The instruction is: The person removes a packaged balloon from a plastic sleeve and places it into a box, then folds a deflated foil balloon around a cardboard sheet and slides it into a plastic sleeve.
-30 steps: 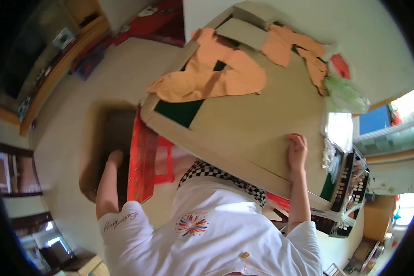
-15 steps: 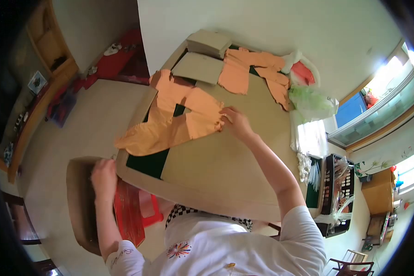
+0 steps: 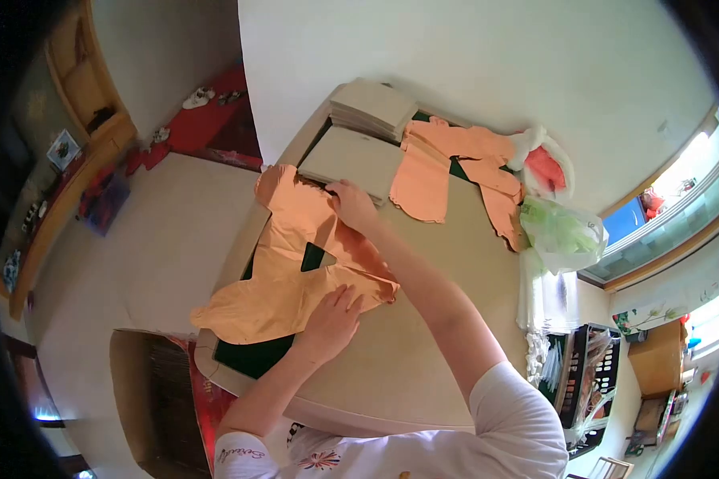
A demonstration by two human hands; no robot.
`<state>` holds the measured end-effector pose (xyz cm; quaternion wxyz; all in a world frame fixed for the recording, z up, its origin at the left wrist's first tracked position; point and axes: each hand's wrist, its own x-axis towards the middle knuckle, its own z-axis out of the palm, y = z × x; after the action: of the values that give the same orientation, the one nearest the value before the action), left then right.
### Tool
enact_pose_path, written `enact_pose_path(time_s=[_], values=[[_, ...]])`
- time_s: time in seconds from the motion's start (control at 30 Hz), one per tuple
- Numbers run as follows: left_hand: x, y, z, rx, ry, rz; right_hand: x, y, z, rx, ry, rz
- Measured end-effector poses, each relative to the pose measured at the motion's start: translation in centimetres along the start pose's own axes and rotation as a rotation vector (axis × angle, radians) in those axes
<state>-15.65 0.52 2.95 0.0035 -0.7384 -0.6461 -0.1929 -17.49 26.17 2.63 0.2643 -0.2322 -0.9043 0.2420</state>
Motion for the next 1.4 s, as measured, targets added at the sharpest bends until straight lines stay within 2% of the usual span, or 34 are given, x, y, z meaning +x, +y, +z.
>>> enact_pose_path(time_s=[0.13,0.23,0.33,0.43,0.53,0.63,0.7,0.77,0.83,0.87,0.9,0.93,1.0,1.03,1.13,1.2,1.27,1.3,1.37,1.4], values=[[-0.3,-0.2,1.1,0.124,-0.035,0.038,-1.1,0.2,-0.2,0.05,0.073,-0.098],[-0.2,-0.2,1.0,0.093,0.069,0.045,-3.2,-1.2,-2.7,0.107,0.0,-0.02],[0.0,-0.5,1.9,-0.078,0.22,-0.047,-5.6,-1.4,-5.4,0.228,-0.024,0.057],[0.8,-0.3,-0.1,-0.292,0.186,-0.242,-8.7,-2.2,-7.8,0.223,-0.111,0.082],[1.2,-0.9,-0.4,-0.496,0.116,-0.399,-11.2,-4.5,-9.8,0.336,-0.247,0.239],[1.6,-0.9,-1.5,-0.769,0.204,-0.539,-12.6,-5.2,-10.9,0.305,-0.254,-0.057],[1.5,-1.0,-2.4,-0.679,0.304,-0.524,-13.0,-6.1,-11.2,0.31,-0.245,-0.129],[1.6,-0.7,-3.8,-0.684,0.368,-0.531,-12.8,-6.3,-11.0,0.256,-0.285,-0.095],[1.6,0.5,-4.5,-0.335,0.58,-0.216,-11.8,-5.6,-10.6,0.146,-0.371,0.054],[1.8,1.3,-4.7,-0.157,0.679,-0.055,-11.1,-5.8,-10.4,0.179,-0.306,0.069],[1.2,2.9,-4.7,-0.37,0.514,0.033,-10.5,-6.3,-10.0,0.212,-0.244,0.086],[1.6,3.4,-3.9,-0.338,0.431,0.014,-10.1,-6.9,-9.7,0.247,-0.186,0.105],[2.6,3.0,-0.9,-0.269,0.268,-0.02,-8.8,-8.3,-9.7,0.325,-0.112,-0.01],[3.7,2.1,0.1,-0.196,0.203,-0.151,-8.3,-9.1,-10.3,0.361,-0.072,-0.071],[5.6,-1.3,0.5,0.222,0.373,-0.237,-8.0,-13.4,-13.7,0.268,-0.142,-0.052],[5.3,-2.4,1.5,0.097,0.169,-0.385,-9.1,-15.1,-15.3,0.297,-0.031,-0.116],[5.0,-3.3,2.5,-0.09,0.103,-0.469,-10.2,-16.5,-17.7,0.308,0.082,-0.196],[5.0,-3.1,2.2,-0.215,0.136,-0.481,-10.9,-16.9,-19.3,0.305,0.136,-0.241],[5.4,-2.2,0.3,-0.248,-0.089,-0.603,-12.8,-16.8,-22.2,0.247,0.238,-0.242],[4.5,-3.1,1.3,-0.329,-0.038,-0.556,-13.8,-16.1,-23.1,0.239,0.314,-0.276]])
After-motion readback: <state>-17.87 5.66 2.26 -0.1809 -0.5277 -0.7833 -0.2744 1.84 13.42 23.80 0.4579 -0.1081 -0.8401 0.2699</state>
